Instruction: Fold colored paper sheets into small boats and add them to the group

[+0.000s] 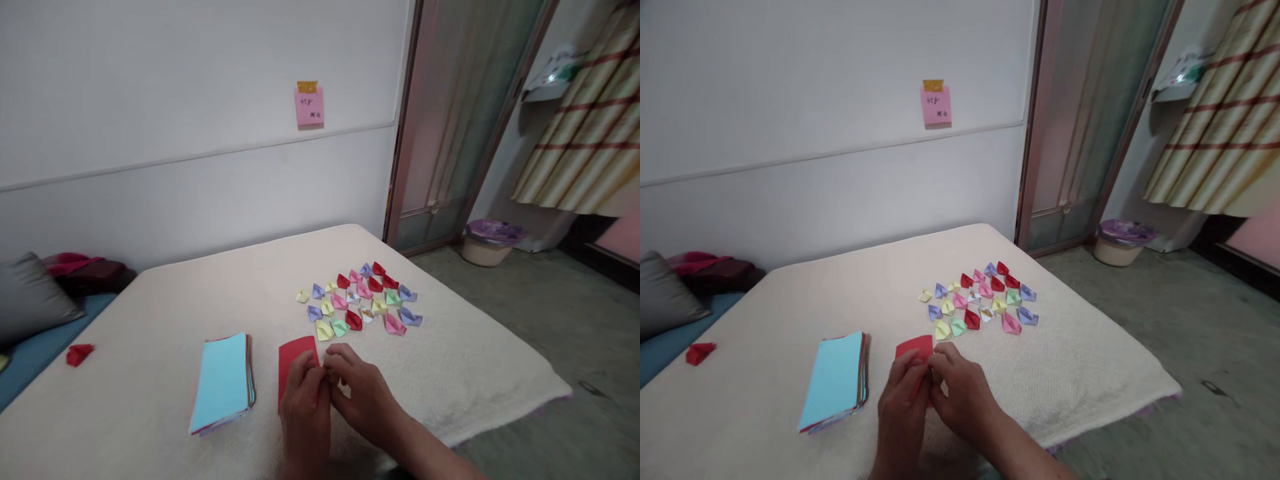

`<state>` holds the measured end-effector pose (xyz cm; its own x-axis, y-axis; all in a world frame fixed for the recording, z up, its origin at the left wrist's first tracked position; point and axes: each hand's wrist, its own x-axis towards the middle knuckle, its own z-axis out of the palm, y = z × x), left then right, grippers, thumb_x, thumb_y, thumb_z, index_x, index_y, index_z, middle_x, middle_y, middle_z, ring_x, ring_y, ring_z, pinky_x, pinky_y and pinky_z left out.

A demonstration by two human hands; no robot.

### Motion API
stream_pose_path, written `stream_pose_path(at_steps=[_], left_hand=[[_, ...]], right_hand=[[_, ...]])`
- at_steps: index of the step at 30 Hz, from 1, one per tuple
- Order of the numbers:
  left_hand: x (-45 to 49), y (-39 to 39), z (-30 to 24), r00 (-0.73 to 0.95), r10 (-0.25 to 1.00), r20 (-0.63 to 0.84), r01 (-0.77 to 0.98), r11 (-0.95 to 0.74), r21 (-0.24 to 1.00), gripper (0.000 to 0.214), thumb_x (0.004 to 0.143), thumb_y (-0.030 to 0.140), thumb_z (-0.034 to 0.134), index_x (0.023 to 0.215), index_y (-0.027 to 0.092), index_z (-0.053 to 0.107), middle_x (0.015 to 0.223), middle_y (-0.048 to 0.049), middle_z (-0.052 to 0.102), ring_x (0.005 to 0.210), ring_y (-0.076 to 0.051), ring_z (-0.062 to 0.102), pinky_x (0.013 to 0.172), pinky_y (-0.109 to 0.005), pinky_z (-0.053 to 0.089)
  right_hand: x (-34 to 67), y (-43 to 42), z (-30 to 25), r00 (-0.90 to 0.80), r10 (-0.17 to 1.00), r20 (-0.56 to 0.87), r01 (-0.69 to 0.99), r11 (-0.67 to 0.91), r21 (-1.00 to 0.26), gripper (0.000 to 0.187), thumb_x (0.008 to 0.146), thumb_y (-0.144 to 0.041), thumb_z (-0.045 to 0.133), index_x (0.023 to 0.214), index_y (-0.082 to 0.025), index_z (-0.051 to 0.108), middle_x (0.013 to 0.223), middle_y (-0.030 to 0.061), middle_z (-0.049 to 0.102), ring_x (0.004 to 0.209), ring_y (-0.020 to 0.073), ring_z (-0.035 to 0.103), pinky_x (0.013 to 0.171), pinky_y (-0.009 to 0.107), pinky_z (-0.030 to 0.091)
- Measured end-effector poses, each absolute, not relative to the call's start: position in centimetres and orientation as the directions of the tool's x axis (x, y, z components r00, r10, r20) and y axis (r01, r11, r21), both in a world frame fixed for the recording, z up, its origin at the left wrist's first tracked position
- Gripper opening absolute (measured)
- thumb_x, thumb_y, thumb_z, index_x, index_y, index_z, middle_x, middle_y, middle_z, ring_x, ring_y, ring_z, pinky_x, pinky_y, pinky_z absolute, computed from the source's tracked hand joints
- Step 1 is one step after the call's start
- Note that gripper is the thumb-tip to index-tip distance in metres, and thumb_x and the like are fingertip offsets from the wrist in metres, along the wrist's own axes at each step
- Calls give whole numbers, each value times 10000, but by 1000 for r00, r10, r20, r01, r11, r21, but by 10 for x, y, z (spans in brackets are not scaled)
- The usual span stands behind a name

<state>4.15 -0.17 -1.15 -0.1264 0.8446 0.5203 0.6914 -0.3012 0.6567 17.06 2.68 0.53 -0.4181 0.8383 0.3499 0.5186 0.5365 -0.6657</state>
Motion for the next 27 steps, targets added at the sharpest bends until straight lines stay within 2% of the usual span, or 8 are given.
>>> stream_pose_path(at_steps=[9, 21, 27], left_hand=[[40, -1, -17, -114, 832, 543, 759, -280, 588, 203, 850, 165, 508, 901, 236, 691, 1110, -86, 625, 1008, -215, 610, 847, -361, 531], [36, 1, -16, -118, 835, 538, 786, -253, 564, 190, 847, 164, 514, 879, 226, 690, 1111, -84, 617, 1019, -218, 601, 864, -365, 518], [35, 4, -21, -116, 818, 563, 816, -244, 523, 190, 856, 179, 502, 865, 218, 688, 1112, -99, 616, 1012, -225, 609, 848, -381, 529]], right_hand=[[171, 26, 5, -399, 834, 381, 544, 550, -634, 205, 735, -80, 522, 879, -223, 554, 1019, 23, 571, 769, 139, 580, 639, 234, 434], [176, 30, -1, -344, 812, 472, 589, 578, -565, 284, 721, -81, 521, 957, -227, 579, 1061, 47, 599, 816, 149, 608, 624, 221, 454], [175, 30, -1, -329, 771, 545, 616, 613, -495, 258, 782, -94, 494, 956, -235, 622, 1117, 75, 601, 911, 178, 611, 685, 251, 486]])
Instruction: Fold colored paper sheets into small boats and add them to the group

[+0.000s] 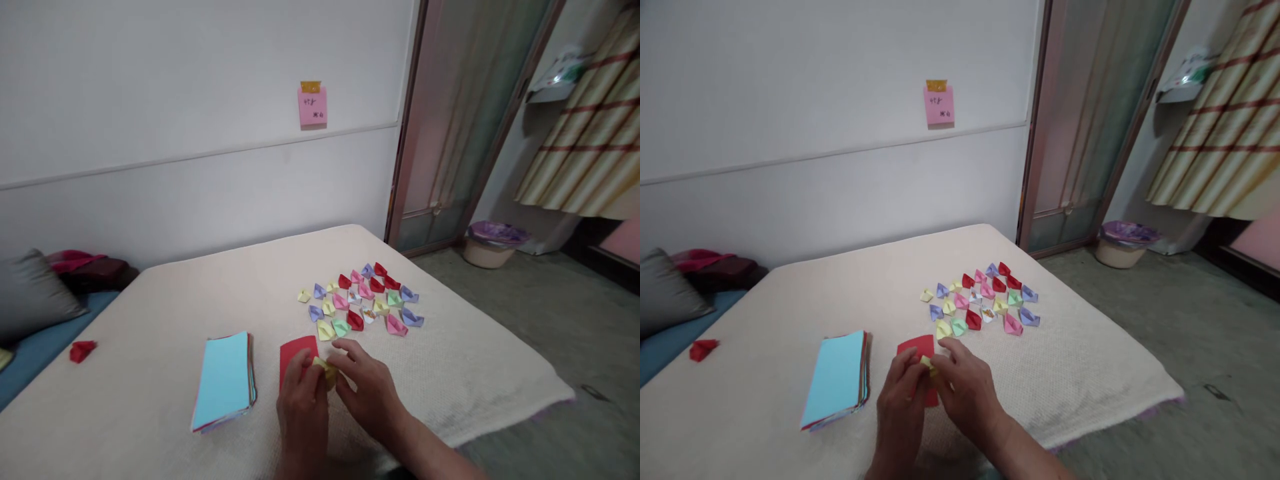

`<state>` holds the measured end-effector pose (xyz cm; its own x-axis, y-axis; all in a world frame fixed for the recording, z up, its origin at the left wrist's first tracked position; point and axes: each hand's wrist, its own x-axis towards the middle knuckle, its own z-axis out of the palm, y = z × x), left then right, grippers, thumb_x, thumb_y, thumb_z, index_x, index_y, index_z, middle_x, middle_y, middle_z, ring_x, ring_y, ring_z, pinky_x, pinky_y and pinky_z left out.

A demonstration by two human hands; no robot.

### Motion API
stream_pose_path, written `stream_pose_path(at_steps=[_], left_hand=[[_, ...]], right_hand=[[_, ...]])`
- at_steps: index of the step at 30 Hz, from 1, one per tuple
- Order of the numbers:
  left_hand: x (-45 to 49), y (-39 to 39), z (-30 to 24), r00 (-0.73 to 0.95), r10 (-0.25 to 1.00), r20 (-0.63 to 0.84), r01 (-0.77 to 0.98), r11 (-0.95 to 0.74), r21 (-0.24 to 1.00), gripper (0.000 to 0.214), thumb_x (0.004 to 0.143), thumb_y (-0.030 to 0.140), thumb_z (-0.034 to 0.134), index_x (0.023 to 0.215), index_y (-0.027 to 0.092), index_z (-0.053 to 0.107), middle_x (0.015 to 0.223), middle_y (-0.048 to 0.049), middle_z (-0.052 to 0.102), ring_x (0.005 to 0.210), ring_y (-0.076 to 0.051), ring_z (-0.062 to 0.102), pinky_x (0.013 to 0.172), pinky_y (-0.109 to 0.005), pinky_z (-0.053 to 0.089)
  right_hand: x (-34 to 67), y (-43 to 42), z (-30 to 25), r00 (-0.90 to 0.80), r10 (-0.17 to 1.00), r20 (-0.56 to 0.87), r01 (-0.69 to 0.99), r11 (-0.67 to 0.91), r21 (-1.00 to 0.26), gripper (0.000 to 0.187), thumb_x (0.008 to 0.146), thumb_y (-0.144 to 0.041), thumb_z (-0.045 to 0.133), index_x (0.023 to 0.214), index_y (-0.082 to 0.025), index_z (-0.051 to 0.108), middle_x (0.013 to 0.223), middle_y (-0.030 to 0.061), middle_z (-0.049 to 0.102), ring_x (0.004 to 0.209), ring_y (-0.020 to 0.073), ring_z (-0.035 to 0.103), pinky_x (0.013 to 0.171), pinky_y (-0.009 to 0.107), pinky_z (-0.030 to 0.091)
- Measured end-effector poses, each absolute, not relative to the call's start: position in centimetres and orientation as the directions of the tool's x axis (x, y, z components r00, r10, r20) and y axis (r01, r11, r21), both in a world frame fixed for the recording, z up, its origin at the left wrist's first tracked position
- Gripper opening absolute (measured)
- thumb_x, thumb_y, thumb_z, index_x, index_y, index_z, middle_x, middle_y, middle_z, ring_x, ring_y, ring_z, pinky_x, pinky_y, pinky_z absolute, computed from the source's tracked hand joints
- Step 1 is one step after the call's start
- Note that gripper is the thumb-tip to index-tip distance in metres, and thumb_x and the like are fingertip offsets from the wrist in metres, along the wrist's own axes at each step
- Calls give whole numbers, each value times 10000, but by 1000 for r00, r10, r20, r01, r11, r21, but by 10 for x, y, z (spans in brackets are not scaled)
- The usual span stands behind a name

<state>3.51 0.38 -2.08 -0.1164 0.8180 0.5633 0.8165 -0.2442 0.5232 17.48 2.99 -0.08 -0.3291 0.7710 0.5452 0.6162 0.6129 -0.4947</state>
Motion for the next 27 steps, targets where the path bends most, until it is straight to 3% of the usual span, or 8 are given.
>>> stream_pose_path(at_steps=[7, 16, 23, 27], left_hand=[[37, 3, -23, -69, 778, 625, 864, -266, 427, 193, 869, 198, 496, 929, 200, 679, 1110, -114, 628, 984, -227, 625, 821, -372, 546], [43, 0, -23, 109, 714, 692, 914, -345, 212, 228, 861, 118, 484, 1025, 160, 636, 1081, -136, 649, 970, -253, 616, 821, -395, 528], [41, 1, -28, 104, 719, 687, 897, -366, 247, 250, 853, 119, 497, 1062, 183, 619, 1093, -133, 635, 977, -245, 614, 808, -378, 529], [43, 2, -28, 20, 763, 646, 857, -346, 382, 269, 852, 115, 481, 1052, 228, 621, 1158, -113, 605, 1034, -236, 598, 844, -382, 516]], right_hand=[[168, 28, -7, -308, 703, 641, 647, 649, -400, 217, 800, -99, 480, 867, -210, 654, 1143, 110, 616, 975, 236, 576, 795, 371, 492], [164, 27, -12, -346, 742, 574, 744, 590, -314, 183, 783, -50, 514, 803, -177, 643, 1155, 111, 627, 912, 249, 550, 787, 395, 458], [167, 30, -9, -382, 769, 512, 724, 594, -352, 234, 775, -21, 523, 871, -191, 652, 1177, 90, 617, 961, 236, 555, 794, 379, 449], [169, 32, -8, -383, 770, 510, 719, 595, -359, 215, 765, -17, 527, 831, -190, 636, 1143, 76, 633, 948, 230, 561, 774, 369, 449]])
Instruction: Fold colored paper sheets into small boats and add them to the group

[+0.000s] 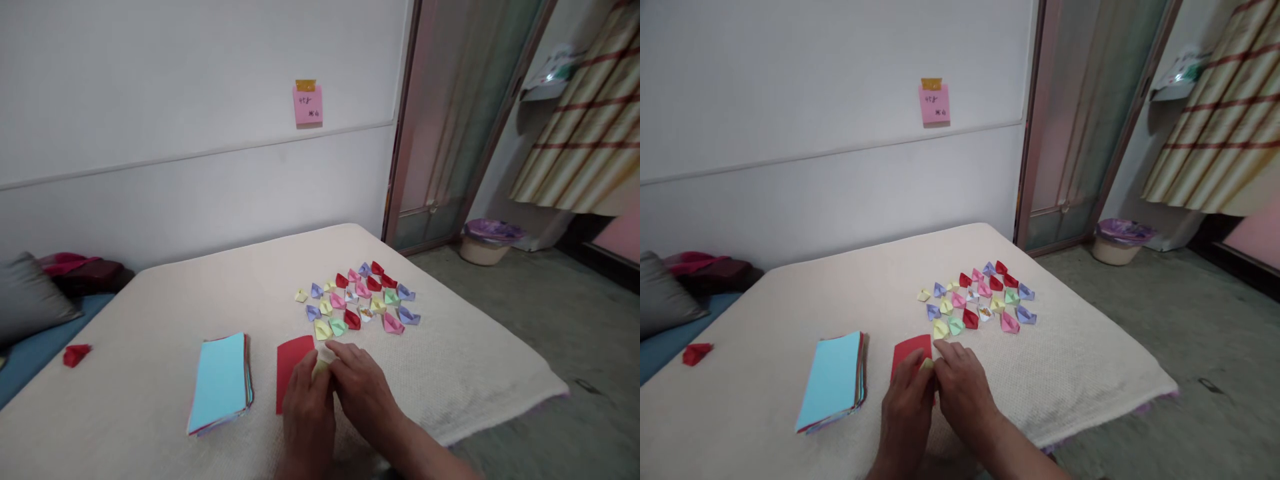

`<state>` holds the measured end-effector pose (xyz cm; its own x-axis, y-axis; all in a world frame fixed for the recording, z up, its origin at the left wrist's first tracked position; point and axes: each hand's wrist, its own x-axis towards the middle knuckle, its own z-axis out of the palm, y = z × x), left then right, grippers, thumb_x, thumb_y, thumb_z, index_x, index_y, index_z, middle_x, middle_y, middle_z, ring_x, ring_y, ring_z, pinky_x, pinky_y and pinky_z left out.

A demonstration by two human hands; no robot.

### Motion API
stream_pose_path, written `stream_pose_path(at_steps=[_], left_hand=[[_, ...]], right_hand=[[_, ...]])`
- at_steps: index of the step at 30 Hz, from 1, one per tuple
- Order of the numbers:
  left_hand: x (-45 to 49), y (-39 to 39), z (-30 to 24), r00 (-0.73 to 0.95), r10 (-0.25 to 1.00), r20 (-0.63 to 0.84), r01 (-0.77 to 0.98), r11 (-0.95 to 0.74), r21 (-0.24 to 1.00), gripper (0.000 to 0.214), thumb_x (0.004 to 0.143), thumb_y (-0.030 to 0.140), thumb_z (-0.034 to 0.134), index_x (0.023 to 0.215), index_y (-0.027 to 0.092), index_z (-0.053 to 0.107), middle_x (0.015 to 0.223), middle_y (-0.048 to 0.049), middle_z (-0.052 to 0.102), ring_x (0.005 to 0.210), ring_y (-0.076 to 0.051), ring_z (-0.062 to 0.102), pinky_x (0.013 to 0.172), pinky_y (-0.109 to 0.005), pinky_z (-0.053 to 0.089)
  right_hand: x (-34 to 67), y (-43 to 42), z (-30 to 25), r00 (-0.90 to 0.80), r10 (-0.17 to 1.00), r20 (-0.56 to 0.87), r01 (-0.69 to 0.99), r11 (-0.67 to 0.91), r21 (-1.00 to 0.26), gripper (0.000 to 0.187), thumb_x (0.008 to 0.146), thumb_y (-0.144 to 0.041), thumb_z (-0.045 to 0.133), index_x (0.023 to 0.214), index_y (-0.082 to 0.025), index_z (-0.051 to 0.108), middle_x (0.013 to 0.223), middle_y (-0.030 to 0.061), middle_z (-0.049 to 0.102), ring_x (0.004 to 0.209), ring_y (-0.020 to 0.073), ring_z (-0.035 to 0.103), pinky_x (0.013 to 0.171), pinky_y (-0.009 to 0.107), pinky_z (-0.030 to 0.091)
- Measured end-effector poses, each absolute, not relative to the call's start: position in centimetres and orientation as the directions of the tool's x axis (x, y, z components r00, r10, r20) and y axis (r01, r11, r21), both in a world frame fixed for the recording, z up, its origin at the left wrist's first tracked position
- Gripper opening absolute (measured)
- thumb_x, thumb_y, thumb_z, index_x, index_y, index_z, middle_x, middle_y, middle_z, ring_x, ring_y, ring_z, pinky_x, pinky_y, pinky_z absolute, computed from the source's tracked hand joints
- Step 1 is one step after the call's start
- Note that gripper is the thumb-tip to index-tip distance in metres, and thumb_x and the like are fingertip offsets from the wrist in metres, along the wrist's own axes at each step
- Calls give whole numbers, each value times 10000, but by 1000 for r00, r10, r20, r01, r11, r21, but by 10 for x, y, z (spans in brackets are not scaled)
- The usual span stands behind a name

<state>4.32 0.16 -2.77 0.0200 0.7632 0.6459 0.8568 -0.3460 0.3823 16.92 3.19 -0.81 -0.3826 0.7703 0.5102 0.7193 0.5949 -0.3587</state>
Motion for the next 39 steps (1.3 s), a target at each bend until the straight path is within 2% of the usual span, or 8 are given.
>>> stream_pose_path(at_steps=[3, 6, 9, 14, 21, 28, 33, 39], left_hand=[[44, 2, -20, -114, 844, 523, 767, -260, 587, 221, 837, 143, 498, 1013, 219, 609, 1174, -111, 593, 1080, -239, 576, 871, -394, 502], [44, 3, -10, -246, 909, 338, 593, -134, 794, 235, 809, 200, 535, 1041, 191, 568, 1066, -105, 631, 980, -236, 617, 828, -401, 512], [44, 3, -3, -260, 942, 212, 453, -74, 888, 219, 804, 229, 536, 1014, 171, 561, 960, -85, 647, 857, -215, 641, 767, -368, 517], [45, 4, -2, -236, 951, 200, 419, -86, 904, 145, 803, 245, 533, 922, 177, 580, 874, -63, 646, 784, -204, 630, 719, -339, 501], [43, 4, -3, -216, 964, 155, 388, -61, 920, 148, 799, 217, 508, 928, 175, 568, 852, -58, 648, 765, -204, 627, 706, -333, 488], [43, 5, 2, -198, 979, 45, 247, 6, 969, 134, 810, 256, 497, 878, 174, 579, 736, -36, 653, 691, -199, 629, 621, -292, 480], [43, 5, -1, -257, 965, 53, 270, 19, 963, 159, 784, 269, 521, 900, 180, 584, 764, -49, 666, 670, -203, 622, 613, -297, 473], [46, 4, 1, -307, 949, 68, 358, 49, 932, 163, 765, 286, 546, 885, 184, 590, 809, -70, 673, 741, -229, 629, 689, -331, 456]], right_hand=[[170, 32, -7, -371, 777, 509, 725, 585, -364, 201, 743, -19, 538, 817, -186, 622, 1133, 81, 633, 943, 241, 557, 782, 380, 447], [171, 32, -6, -360, 786, 503, 722, 576, -383, 187, 722, -21, 545, 793, -181, 610, 1141, 88, 626, 953, 252, 551, 802, 394, 443], [171, 32, -6, -358, 789, 499, 719, 574, -392, 171, 725, -34, 553, 799, -177, 610, 1138, 91, 625, 960, 258, 550, 812, 403, 440], [171, 32, -4, -381, 768, 515, 705, 601, -377, 171, 773, -59, 546, 867, -180, 623, 1122, 87, 636, 934, 252, 560, 785, 396, 447], [171, 32, -3, -371, 702, 608, 668, 657, -350, 151, 825, -97, 514, 848, -195, 626, 1127, 84, 632, 934, 245, 559, 777, 391, 437], [168, 29, -5, -309, 663, 682, 637, 677, -369, 179, 777, -45, 480, 750, -184, 591, 1105, 88, 644, 924, 249, 559, 779, 406, 440], [166, 29, -6, -286, 698, 656, 652, 644, -401, 166, 747, -48, 513, 703, -192, 582, 1092, 81, 650, 921, 253, 561, 765, 406, 449], [165, 28, -7, -288, 702, 651, 660, 639, -396, 150, 753, -54, 522, 716, -183, 588, 1103, 91, 639, 941, 259, 550, 779, 413, 436]])
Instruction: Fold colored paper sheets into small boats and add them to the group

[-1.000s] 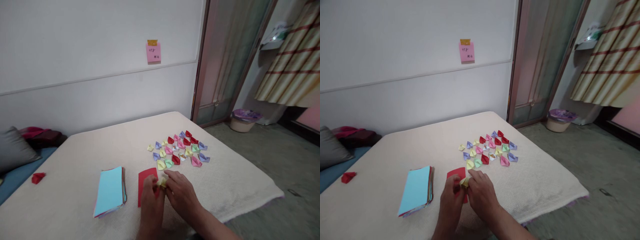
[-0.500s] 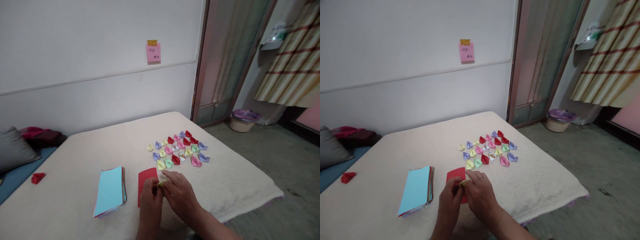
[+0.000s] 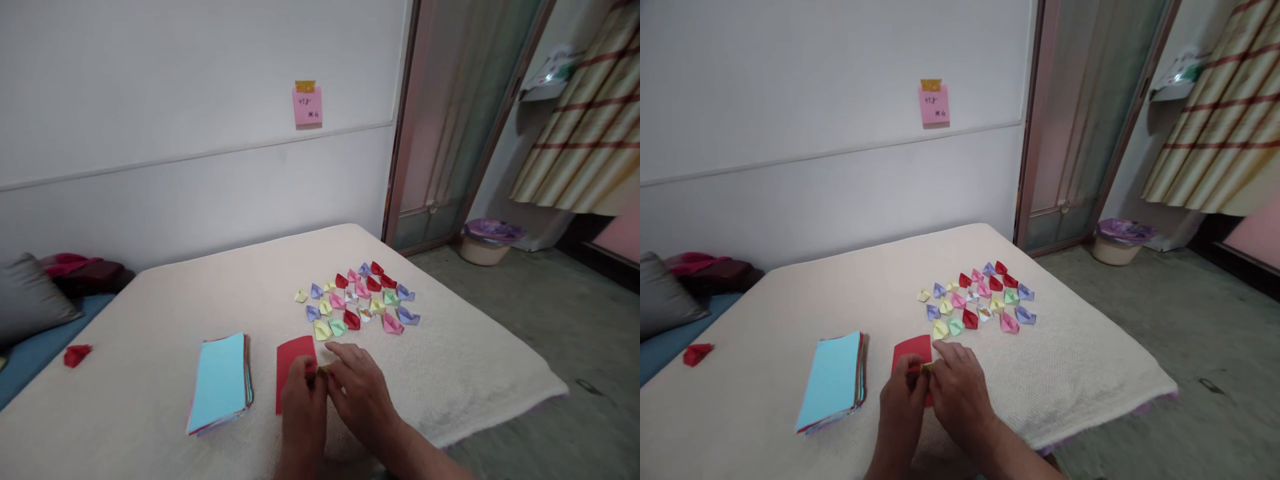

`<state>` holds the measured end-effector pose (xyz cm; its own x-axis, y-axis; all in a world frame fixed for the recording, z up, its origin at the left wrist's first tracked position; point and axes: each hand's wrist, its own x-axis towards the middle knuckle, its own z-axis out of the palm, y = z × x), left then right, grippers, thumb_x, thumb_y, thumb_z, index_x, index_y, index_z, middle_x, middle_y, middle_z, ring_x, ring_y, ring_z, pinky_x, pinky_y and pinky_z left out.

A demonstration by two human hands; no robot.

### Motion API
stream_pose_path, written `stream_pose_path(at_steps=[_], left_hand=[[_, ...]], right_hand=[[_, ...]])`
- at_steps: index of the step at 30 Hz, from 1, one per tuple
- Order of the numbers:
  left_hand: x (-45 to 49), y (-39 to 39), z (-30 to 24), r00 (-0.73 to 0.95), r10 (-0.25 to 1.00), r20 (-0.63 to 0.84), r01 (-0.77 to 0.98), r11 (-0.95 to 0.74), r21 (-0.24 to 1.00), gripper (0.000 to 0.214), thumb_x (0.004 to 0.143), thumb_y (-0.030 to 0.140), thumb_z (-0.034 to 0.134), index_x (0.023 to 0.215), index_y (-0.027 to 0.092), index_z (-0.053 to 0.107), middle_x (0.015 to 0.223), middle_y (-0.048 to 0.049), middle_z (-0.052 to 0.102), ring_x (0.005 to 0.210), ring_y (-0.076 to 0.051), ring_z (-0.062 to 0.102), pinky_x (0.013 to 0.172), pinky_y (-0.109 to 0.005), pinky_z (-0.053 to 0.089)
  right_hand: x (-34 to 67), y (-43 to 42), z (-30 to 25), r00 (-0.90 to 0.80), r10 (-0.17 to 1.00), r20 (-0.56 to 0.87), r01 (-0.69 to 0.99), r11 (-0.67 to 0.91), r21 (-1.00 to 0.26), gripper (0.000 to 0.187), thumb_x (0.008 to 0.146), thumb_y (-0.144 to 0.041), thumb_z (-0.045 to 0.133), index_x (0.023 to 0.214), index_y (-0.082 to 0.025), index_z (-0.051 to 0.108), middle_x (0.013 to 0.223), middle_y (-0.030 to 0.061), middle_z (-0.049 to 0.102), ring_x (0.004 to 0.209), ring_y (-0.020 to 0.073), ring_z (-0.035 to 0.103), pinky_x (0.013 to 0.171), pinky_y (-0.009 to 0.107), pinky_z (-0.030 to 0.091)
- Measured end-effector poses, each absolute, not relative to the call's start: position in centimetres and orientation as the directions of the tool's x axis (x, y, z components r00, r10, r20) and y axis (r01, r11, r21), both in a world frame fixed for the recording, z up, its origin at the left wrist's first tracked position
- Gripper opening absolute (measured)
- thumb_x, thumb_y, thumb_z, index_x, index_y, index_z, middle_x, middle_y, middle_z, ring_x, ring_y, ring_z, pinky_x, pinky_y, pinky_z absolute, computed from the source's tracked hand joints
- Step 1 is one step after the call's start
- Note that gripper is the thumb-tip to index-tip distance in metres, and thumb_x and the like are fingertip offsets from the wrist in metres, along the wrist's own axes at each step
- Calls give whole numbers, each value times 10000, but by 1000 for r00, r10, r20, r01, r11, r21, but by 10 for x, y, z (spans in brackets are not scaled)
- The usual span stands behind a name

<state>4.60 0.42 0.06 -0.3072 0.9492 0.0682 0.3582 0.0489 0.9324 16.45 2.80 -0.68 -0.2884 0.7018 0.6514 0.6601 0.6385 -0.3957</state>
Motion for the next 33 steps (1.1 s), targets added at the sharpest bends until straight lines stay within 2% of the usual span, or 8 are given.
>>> stream_pose_path(at_steps=[7, 11, 16, 25, 29, 33], left_hand=[[46, 3, -7, -277, 950, 146, 553, 33, 833, 178, 819, 301, 472, 735, 200, 591, 738, -72, 637, 690, -236, 592, 653, -340, 409], [47, 4, -3, -320, 944, 75, 442, 79, 894, 107, 785, 258, 507, 823, 198, 586, 769, -64, 664, 704, -231, 618, 660, -332, 429], [46, 6, 1, -342, 940, 4, 239, 83, 967, 144, 739, 216, 534, 877, 193, 564, 862, -64, 680, 756, -216, 644, 663, -307, 472], [44, 7, -4, -269, 963, 24, 284, 55, 957, 236, 748, 194, 530, 981, 179, 562, 963, -89, 681, 851, -233, 642, 763, -355, 479], [43, 9, -8, -192, 980, 48, 227, -4, 974, 287, 764, 188, 525, 1051, 186, 539, 970, -79, 680, 854, -217, 644, 759, -331, 482], [44, 8, -10, -169, 985, 33, 138, -9, 990, 395, 712, 166, 577, 1104, 191, 534, 899, -53, 689, 790, -204, 647, 712, -303, 489]], right_hand=[[164, 27, -7, -311, 663, 682, 669, 662, -339, 166, 801, -68, 485, 747, -183, 591, 1113, 92, 630, 912, 248, 547, 764, 405, 421], [163, 26, -7, -320, 637, 701, 653, 685, -324, 163, 810, -74, 485, 804, -185, 604, 1112, 88, 627, 919, 245, 540, 778, 401, 422], [163, 24, -8, -331, 642, 692, 648, 688, -328, 160, 792, -68, 495, 823, -179, 606, 1109, 100, 622, 932, 254, 534, 790, 416, 423], [162, 27, -6, -296, 629, 718, 650, 684, -331, 170, 826, -77, 473, 790, -186, 598, 1137, 100, 610, 957, 251, 534, 801, 418, 423], [163, 28, -7, -275, 640, 718, 647, 675, -355, 166, 852, -123, 484, 798, -208, 615, 1101, 81, 627, 945, 244, 539, 786, 404, 430], [165, 30, -7, -271, 674, 688, 662, 649, -375, 175, 856, -141, 487, 791, -216, 631, 1093, 84, 632, 960, 253, 535, 790, 412, 431]])
